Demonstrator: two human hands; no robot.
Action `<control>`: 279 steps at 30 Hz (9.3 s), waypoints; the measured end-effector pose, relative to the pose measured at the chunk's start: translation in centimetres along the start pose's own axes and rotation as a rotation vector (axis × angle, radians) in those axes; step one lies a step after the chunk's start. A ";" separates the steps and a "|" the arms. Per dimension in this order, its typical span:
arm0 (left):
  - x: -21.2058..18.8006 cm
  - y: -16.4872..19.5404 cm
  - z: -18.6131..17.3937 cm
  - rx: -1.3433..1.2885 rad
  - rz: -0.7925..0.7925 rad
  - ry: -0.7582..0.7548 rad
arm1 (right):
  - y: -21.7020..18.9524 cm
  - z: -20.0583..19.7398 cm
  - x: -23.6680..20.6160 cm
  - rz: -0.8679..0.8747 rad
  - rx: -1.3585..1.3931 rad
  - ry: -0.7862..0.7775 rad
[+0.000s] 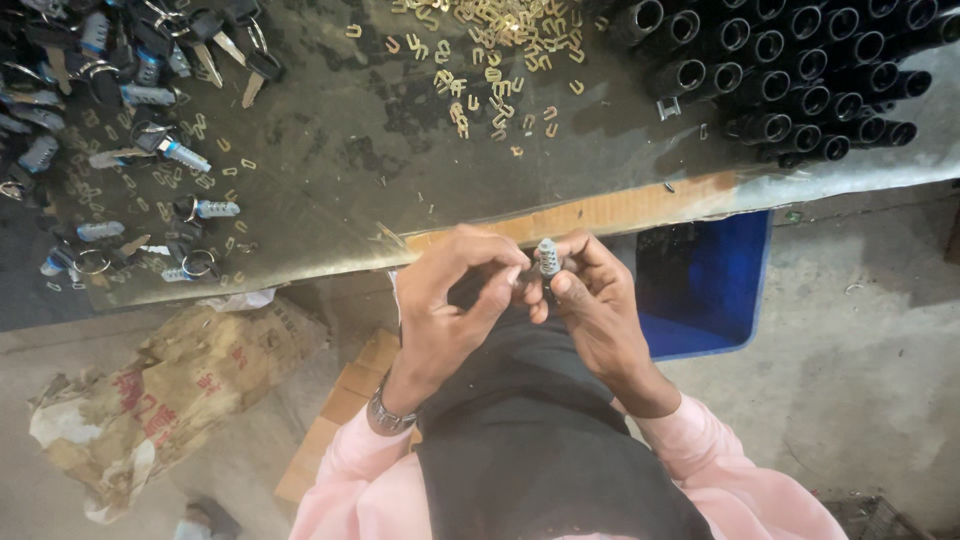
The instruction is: The person sits at a workbench covered with padlock cylinders, keys and small brass pins. They pick up a lock cylinder, insert brass pins one at a time into the cylinder by hand, use a black cylindrical tool to press and seat the pins, and set the worked cylinder back on the bench.
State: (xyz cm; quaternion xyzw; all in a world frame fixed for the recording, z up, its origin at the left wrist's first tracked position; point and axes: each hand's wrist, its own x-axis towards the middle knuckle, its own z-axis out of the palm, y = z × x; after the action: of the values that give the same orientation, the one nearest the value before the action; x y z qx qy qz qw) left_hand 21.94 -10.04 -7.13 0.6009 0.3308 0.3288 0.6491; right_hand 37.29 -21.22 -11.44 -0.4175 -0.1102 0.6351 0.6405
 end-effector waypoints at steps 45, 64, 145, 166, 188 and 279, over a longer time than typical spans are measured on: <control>0.3 -2.7 2.1 -0.255 0.206 -0.213 | -6.4 -2.7 -2.5 -0.752 -1.399 0.512; -0.1 -3.1 2.3 -0.524 -0.425 -0.259 | -8.2 -10.1 1.3 -0.837 -1.152 0.983; -3.0 2.9 -1.6 0.686 0.055 -0.142 | 1.5 0.3 1.9 0.374 -0.113 -0.195; 3.0 -2.1 -1.4 1.139 0.452 -0.144 | -0.6 -0.8 -1.1 -0.121 -0.384 0.095; 0.2 -2.2 0.9 -0.181 -0.099 0.030 | -0.9 -0.9 -0.4 0.041 0.025 0.069; -2.1 -5.9 1.4 -0.659 -0.407 -0.032 | 0.2 -2.1 2.6 -0.321 0.093 -0.096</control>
State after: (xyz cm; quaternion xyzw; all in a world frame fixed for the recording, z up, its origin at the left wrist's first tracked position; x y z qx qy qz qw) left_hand 22.07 -12.90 -12.91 0.2871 0.3099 0.2724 0.8645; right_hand 38.99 -19.73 -13.83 -0.3339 -0.1764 0.5481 0.7463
